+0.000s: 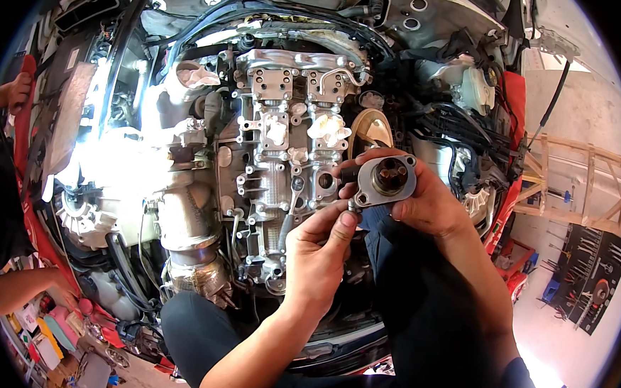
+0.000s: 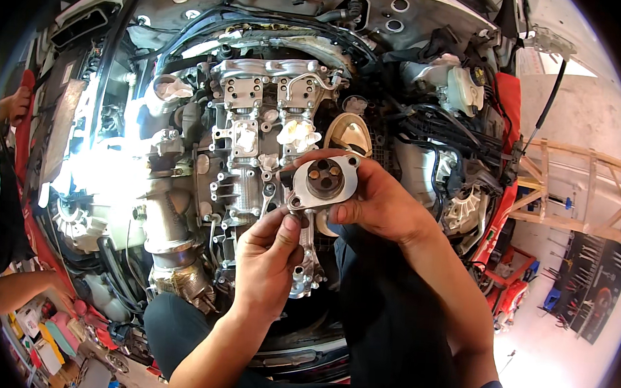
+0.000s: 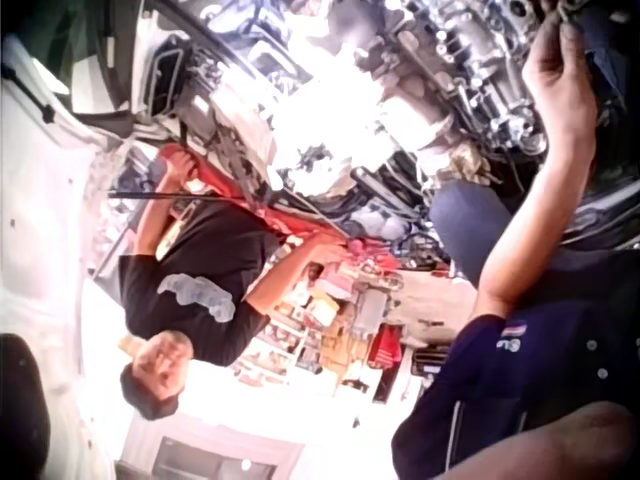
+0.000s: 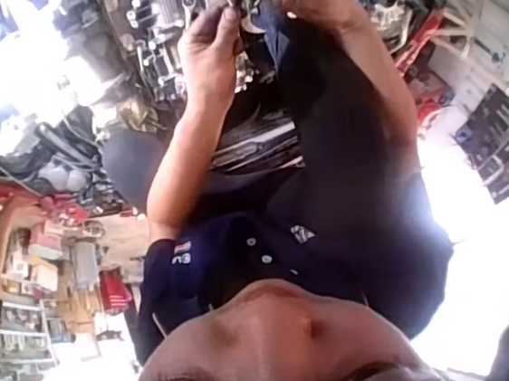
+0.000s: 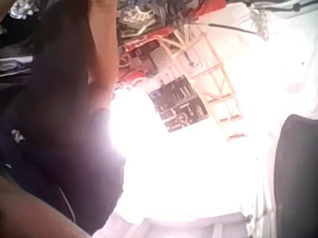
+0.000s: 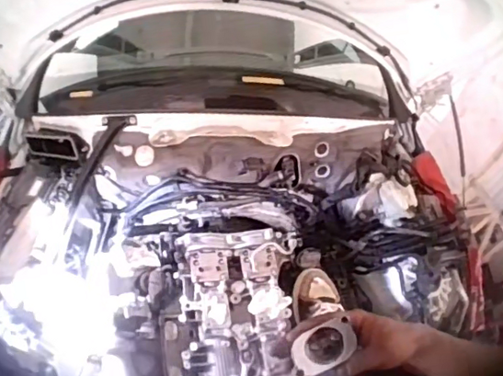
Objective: The person removes bolts from an engine using a power driver, holds a black component, and turns small metal fasteners in their hands.
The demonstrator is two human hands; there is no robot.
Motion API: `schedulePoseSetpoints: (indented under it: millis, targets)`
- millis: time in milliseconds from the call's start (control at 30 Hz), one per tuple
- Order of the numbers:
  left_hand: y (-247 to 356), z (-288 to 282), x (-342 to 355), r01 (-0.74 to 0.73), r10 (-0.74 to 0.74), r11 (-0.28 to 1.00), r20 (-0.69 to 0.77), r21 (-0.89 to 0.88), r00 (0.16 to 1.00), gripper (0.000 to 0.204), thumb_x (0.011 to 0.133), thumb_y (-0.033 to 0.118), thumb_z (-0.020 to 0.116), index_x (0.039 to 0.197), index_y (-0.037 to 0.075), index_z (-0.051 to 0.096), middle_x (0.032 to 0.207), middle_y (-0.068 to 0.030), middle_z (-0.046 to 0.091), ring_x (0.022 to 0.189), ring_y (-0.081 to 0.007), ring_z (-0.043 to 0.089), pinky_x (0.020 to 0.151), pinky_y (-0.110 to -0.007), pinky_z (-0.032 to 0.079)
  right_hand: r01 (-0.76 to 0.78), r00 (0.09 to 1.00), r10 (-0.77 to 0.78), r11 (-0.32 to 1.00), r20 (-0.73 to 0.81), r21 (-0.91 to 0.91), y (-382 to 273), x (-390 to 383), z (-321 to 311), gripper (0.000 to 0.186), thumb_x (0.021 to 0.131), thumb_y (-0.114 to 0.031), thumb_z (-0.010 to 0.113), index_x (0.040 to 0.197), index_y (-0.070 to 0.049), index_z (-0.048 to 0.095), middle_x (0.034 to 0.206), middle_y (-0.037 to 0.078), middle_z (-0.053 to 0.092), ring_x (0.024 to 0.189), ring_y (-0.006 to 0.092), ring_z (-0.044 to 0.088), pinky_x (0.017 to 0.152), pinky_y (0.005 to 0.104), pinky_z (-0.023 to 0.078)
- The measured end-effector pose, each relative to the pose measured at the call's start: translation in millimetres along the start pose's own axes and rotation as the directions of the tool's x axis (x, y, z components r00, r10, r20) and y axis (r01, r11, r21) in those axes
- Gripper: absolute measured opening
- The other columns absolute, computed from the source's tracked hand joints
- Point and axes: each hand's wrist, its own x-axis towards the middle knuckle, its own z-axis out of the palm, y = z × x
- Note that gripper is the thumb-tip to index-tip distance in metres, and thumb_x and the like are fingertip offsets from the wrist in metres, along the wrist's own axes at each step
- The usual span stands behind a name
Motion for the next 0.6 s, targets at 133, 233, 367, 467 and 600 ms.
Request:
schedulePoseSetpoints:
  millis: [133, 233, 367, 467, 600]
  targets:
    - [3.0, 1.5, -6.2, -0.004, 0.003, 1.0, 0.012, 0.029, 1.0, 0.022, 0.091, 0.009, 0.064, 0.11, -0.002, 0.065, 0.087, -0.0002, 0.065, 0.062, -0.0004, 0.045, 0.053, -0.016, 0.035, -0.017, 0.999, 0.018, 0.999, -0.047, 0.032, 7.3, -8.3, -1.7, 0.076, 0.076, -0.03, 0.079, 0.133, 0.002, 0.041, 0.127, 0.02, 0.055, 0.11, 0.0268, 0.06, 0.098, 0.0397, 0.045]
    - [14.5, 8.3, -17.0, -0.122, 0.136, 0.975, -0.064, 0.185, 0.989, 0.019, 0.088, 0.007, 0.067, 0.102, -0.005, 0.066, 0.088, -0.0041, 0.068, 0.081, -0.0081, 0.061, 0.074, -0.02, 0.048, -0.163, 0.985, 0.159, 0.984, -0.06, -0.076, -4.5, -5.6, 6.4, 0.071, 0.076, -0.03, 0.079, 0.13, 0.002, 0.046, 0.122, 0.015, 0.059, 0.109, 0.023, 0.06, 0.098, 0.0363, 0.045]
    - [33.5, 15.4, -43.0, -0.181, 0.213, 0.961, -0.142, 0.211, 0.967, 0.022, 0.087, 0.007, 0.069, 0.103, -0.005, 0.061, 0.086, -0.0035, 0.067, 0.076, -0.0056, 0.059, 0.068, -0.018, 0.045, -0.229, 0.969, 0.189, 0.926, -0.157, -0.3, -40.5, -1.6, 53.2, 0.034, 0.082, -0.013, 0.075, 0.111, -0.002, 0.061, 0.098, 0.001, 0.066, 0.087, 0.0081, 0.059, 0.074, 0.0242, 0.048]
    - [45.5, 22.0, -65.9, -0.402, 0.466, 0.86, -0.164, 0.316, 0.869, 0.035, 0.087, 0.008, 0.068, 0.116, -0.005, 0.053, 0.089, -0.006, 0.067, 0.076, -0.0058, 0.058, 0.065, -0.018, 0.044, -0.28, 0.956, 0.212, 0.871, -0.205, -0.404, -67.1, 4.4, 94.1, 0.026, 0.083, -0.017, 0.074, 0.101, 0.0, 0.065, 0.088, 0.003, 0.067, 0.081, 0.0087, 0.06, 0.071, 0.0242, 0.048]
    - [67.0, 15.8, -92.0, -0.418, 0.675, 0.641, -0.212, 0.644, 0.707, 0.038, 0.089, 0.005, 0.063, 0.125, -0.002, 0.053, 0.083, -0.0048, 0.064, 0.072, -0.0082, 0.057, 0.062, -0.022, 0.045, -0.382, 0.924, 0.325, 0.829, -0.203, -0.409, -81.6, 22.3, 148.5, 0.024, 0.084, -0.018, 0.071, 0.098, 0.002, 0.067, 0.086, 0.005, 0.068, 0.077, 0.0098, 0.062, 0.069, 0.0254, 0.051]
